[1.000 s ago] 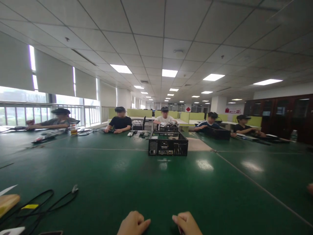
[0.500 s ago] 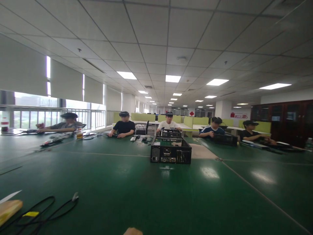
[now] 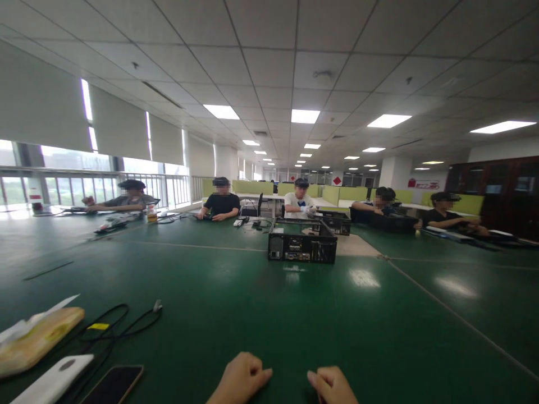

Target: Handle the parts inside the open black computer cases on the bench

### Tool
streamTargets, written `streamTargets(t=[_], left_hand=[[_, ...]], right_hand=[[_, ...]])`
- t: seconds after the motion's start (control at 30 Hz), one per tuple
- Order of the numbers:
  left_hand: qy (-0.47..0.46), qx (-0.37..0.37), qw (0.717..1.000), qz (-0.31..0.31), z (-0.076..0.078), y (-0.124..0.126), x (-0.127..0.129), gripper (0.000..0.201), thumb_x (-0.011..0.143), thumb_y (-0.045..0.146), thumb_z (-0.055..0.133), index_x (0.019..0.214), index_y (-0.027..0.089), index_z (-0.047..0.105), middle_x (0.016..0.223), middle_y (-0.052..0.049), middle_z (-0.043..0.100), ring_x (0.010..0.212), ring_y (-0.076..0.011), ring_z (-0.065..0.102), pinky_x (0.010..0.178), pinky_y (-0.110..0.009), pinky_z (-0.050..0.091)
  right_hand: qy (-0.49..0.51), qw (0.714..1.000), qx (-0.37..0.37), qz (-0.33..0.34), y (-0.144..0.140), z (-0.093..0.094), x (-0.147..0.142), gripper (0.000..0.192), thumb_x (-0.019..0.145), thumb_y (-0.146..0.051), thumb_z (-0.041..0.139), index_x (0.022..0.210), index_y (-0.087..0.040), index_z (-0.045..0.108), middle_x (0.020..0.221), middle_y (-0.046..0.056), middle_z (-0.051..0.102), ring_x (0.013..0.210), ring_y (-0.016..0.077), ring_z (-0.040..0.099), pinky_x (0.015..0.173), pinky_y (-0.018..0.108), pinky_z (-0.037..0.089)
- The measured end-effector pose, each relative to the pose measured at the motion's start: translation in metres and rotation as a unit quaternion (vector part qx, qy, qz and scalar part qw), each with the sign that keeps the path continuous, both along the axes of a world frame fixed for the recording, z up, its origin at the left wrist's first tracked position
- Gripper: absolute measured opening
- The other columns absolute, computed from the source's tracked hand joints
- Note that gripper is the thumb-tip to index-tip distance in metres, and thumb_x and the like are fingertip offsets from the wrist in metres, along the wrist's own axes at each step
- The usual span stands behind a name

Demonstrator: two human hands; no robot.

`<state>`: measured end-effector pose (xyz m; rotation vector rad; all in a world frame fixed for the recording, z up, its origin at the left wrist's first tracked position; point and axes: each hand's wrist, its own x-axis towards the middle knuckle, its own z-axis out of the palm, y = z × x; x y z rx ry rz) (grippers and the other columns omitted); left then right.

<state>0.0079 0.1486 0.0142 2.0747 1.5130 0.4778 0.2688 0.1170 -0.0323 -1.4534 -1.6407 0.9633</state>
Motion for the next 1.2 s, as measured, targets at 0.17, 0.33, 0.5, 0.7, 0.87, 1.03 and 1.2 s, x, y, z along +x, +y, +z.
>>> streamTargets(t=[0.17,0.33,0.5,0.7,0.87,1.03,1.2], left_hand=[[0.024,0.02,0.999,-0.035,0.003,-0.002,0.001,0.048,0.078,0.056,0.047,0.052,0.018,0.035,0.058,0.003,0.037,0.062,-0.0122,0.038,0.061,-0.026,0.027],[0.028,0.018,0.999,-0.04,-0.002,0.001,0.001,0.048,0.08,0.054,0.044,0.051,0.018,0.03,0.054,0.005,0.03,0.053,-0.0094,0.03,0.054,-0.026,0.022],[0.023,0.023,0.999,-0.035,-0.003,0.001,0.002,0.05,0.081,0.054,0.044,0.05,0.018,0.029,0.053,0.005,0.027,0.052,-0.0092,0.028,0.053,-0.027,0.02],[0.017,0.018,0.999,-0.027,-0.002,0.0,0.003,0.049,0.08,0.054,0.045,0.05,0.019,0.029,0.052,0.005,0.029,0.051,-0.0093,0.03,0.052,-0.026,0.02],[0.017,0.02,0.999,-0.021,-0.002,-0.001,0.004,0.048,0.08,0.054,0.044,0.05,0.019,0.03,0.052,0.005,0.029,0.052,-0.0099,0.031,0.052,-0.026,0.021],[0.019,0.028,0.999,-0.015,-0.003,-0.001,0.004,0.048,0.08,0.053,0.044,0.05,0.019,0.032,0.053,0.005,0.03,0.053,-0.0101,0.031,0.053,-0.026,0.02],[0.019,0.028,0.999,-0.013,-0.005,-0.001,0.005,0.048,0.081,0.055,0.043,0.051,0.019,0.031,0.053,0.005,0.031,0.053,-0.0101,0.032,0.054,-0.026,0.022]], right_hand=[[-0.012,1.0,0.01,0.006,-0.009,0.011,-0.004,0.06,0.077,-0.071,0.042,0.048,-0.019,0.044,0.048,-0.003,0.038,0.053,0.0111,0.041,0.059,0.027,0.033],[0.004,1.0,0.011,0.008,-0.012,0.018,-0.004,0.058,0.079,-0.068,0.044,0.05,-0.018,0.045,0.048,-0.005,0.037,0.051,0.0099,0.038,0.057,0.026,0.03],[0.001,1.0,0.016,0.002,-0.014,0.017,-0.004,0.057,0.08,-0.066,0.044,0.049,-0.018,0.044,0.047,-0.005,0.035,0.05,0.0095,0.036,0.056,0.026,0.029],[0.003,1.0,0.023,-0.005,-0.017,0.014,-0.005,0.057,0.08,-0.066,0.043,0.049,-0.019,0.043,0.047,-0.005,0.036,0.049,0.0099,0.036,0.055,0.026,0.03],[-0.009,0.999,0.036,-0.019,-0.02,0.017,-0.007,0.057,0.081,-0.065,0.043,0.05,-0.018,0.046,0.048,-0.004,0.037,0.052,0.0105,0.038,0.056,0.026,0.03],[-0.016,0.999,0.041,-0.023,-0.021,0.021,-0.008,0.057,0.082,-0.065,0.042,0.049,-0.018,0.045,0.05,-0.003,0.04,0.054,0.0109,0.04,0.06,0.026,0.032],[-0.017,0.999,0.044,-0.026,-0.022,0.02,-0.008,0.056,0.082,-0.064,0.042,0.05,-0.018,0.045,0.05,-0.003,0.04,0.053,0.0107,0.04,0.058,0.026,0.032]])
